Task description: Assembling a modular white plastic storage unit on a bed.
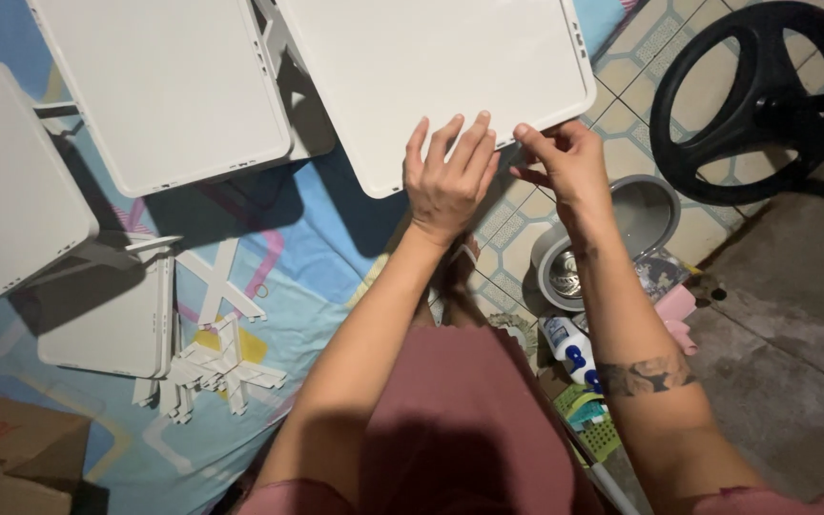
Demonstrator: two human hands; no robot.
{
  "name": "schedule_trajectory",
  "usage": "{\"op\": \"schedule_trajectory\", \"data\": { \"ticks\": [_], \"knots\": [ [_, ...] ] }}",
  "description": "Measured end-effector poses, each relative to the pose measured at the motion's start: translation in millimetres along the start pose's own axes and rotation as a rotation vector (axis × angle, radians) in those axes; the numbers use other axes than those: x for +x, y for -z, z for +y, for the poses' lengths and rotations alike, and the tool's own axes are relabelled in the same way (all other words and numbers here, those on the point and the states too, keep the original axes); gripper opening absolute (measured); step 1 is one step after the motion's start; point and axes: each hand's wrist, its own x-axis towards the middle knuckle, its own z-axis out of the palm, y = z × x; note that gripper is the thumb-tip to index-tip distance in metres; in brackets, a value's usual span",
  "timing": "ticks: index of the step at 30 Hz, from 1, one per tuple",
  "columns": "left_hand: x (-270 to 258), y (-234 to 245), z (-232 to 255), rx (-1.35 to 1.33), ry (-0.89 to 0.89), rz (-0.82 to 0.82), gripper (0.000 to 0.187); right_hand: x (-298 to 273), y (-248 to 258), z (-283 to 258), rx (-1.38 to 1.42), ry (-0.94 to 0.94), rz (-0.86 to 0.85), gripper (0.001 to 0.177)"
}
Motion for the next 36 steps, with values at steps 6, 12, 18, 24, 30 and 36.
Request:
{"op": "schedule_trajectory", "data": {
  "ticks": [6,12,18,24,30,36],
  "knots": [
    [-5.5,-8.1,-2.6,-0.001,-0.018,0.024,0.024,9.0,-6.9,20.1,0.061,0.002,-0.011,0.027],
    [-24.8,-30.0,-11.5,0.012,-0.020,0.048,0.021,13.1,-21.3,37.4,0.158,0.017,-0.029,0.025],
    [-30.6,-36.5,-6.9,0.006,0.010,0.047,0.020,19.2,-18.4,48.2,0.166,0.044,-0.020,0.023],
    [20.6,-5.6,-31.8,-0.201,0.199,-0.175,0.047,28.4,-14.3,38.3,0.128,0.026,-0.059,0.023],
    [114.4,-30.7,-165.1,0.103,0.264,0.104,0.057,39.9,33.7,26.2,-0.062,0.031,-0.077,0.020],
    [111.5,-82.5,-200.1,-0.291,0.525,-0.457,0.056,68.9,73.5,-19.4,-0.216,0.112,0.026,0.018]
  ]
}}
